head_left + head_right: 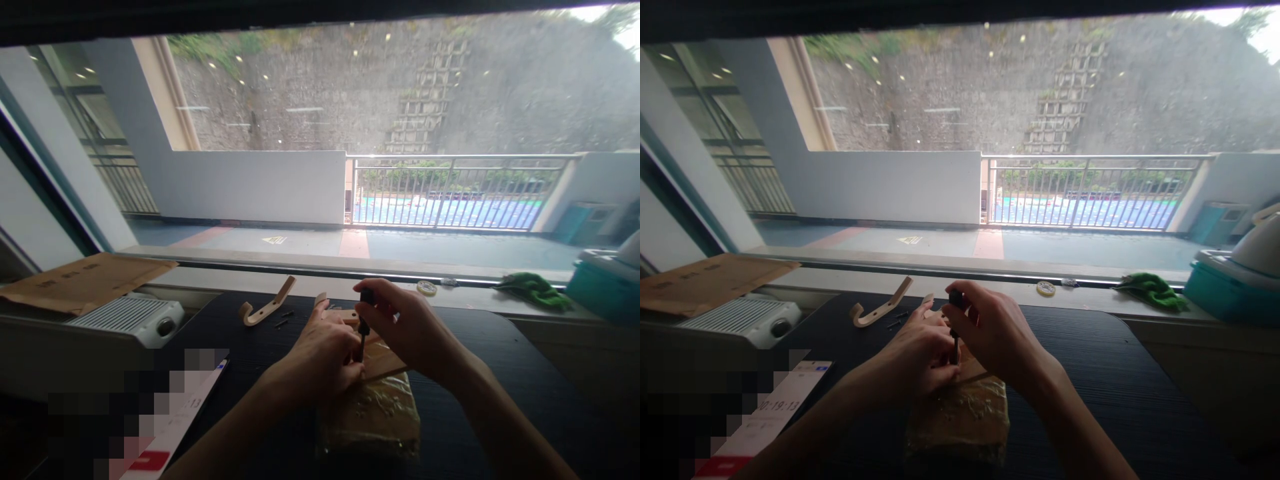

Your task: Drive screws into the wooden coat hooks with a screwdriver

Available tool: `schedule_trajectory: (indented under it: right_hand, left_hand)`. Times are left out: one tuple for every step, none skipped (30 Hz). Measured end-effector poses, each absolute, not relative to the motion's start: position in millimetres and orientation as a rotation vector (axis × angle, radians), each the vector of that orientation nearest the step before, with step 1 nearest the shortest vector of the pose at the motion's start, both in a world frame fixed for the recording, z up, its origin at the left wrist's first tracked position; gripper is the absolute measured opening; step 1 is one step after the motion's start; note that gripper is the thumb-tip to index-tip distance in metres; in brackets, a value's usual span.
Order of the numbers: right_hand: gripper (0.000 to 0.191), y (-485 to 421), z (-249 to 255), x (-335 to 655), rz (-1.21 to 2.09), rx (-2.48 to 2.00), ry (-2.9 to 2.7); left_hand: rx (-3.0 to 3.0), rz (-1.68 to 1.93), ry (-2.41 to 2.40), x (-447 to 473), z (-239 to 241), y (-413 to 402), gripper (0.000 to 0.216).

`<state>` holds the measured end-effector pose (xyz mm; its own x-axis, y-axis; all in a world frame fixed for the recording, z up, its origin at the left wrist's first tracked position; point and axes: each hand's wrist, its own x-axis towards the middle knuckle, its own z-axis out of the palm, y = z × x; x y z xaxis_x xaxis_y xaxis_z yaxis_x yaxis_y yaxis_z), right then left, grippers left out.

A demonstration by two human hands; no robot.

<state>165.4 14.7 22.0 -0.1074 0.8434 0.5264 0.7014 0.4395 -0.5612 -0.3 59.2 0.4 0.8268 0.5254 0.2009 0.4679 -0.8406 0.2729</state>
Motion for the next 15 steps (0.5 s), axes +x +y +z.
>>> schedule_trajectory:
  right_hand:
    - [0.026,14.0,22.1,165.2,0.227,-1.309,-1.867]
    - [0.027,13.0,22.3,165.1,0.249,-1.299,-1.878]
    - [0.028,11.9,22.6,165.1,0.274,-1.283,-1.887]
    - [0.029,10.9,22.8,165.2,0.301,-1.265,-1.891]
    - [0.03,10.1,23.0,165.4,0.327,-1.249,-1.891]
    - [0.03,9.8,23.2,165.8,0.348,-1.238,-1.888]
    - [0.028,9.8,23.2,166.3,0.358,-1.237,-1.885]
    - [0.027,10.2,23.1,166.9,0.351,-1.243,-1.88]
    - [0.026,11.0,22.8,167.6,0.331,-1.253,-1.876]
    - [0.025,11.9,22.5,168.2,0.3,-1.265,-1.869]
    - [0.024,12.9,22.2,168.6,0.263,-1.274,-1.862]
    - [0.023,13.7,21.8,168.8,0.23,-1.281,-1.856]
    - [0.022,14.3,21.5,168.7,0.204,-1.285,-1.851]
    - [0.022,14.5,21.4,168.3,0.19,-1.286,-1.85]
    - [0.023,14.2,21.4,167.7,0.19,-1.285,-1.857]
  left_hand:
    - [2.799,0.396,0.771,-0.4,-0.1,59.2,0.015]
    - [2.801,0.397,0.768,-0.6,-0.4,59.1,0.016]
    - [2.8,0.399,0.763,-0.7,-0.5,59.0,0.017]
    - [2.798,0.402,0.759,-0.9,-0.3,58.7,0.018]
    - [2.794,0.405,0.757,-1.0,0.1,58.4,0.019]
    - [2.788,0.405,0.758,-1.1,0.9,58.0,0.02]
    - [2.783,0.399,0.759,-1.0,1.8,57.7,0.02]
    - [2.778,0.393,0.76,-1.0,2.7,57.3,0.02]
    - [2.777,0.386,0.762,-0.9,3.7,57.0,0.02]
    - [2.777,0.381,0.762,-0.7,4.4,56.7,0.021]
    - [2.778,0.378,0.762,-0.6,4.9,56.6,0.021]
    - [2.779,0.381,0.761,-0.6,4.9,56.5,0.021]
    - [2.78,0.388,0.761,-0.6,4.6,56.6,0.021]
    - [2.78,0.396,0.759,-0.8,3.9,56.9,0.021]
    - [2.781,0.405,0.759,-1.0,3.0,57.2,0.019]
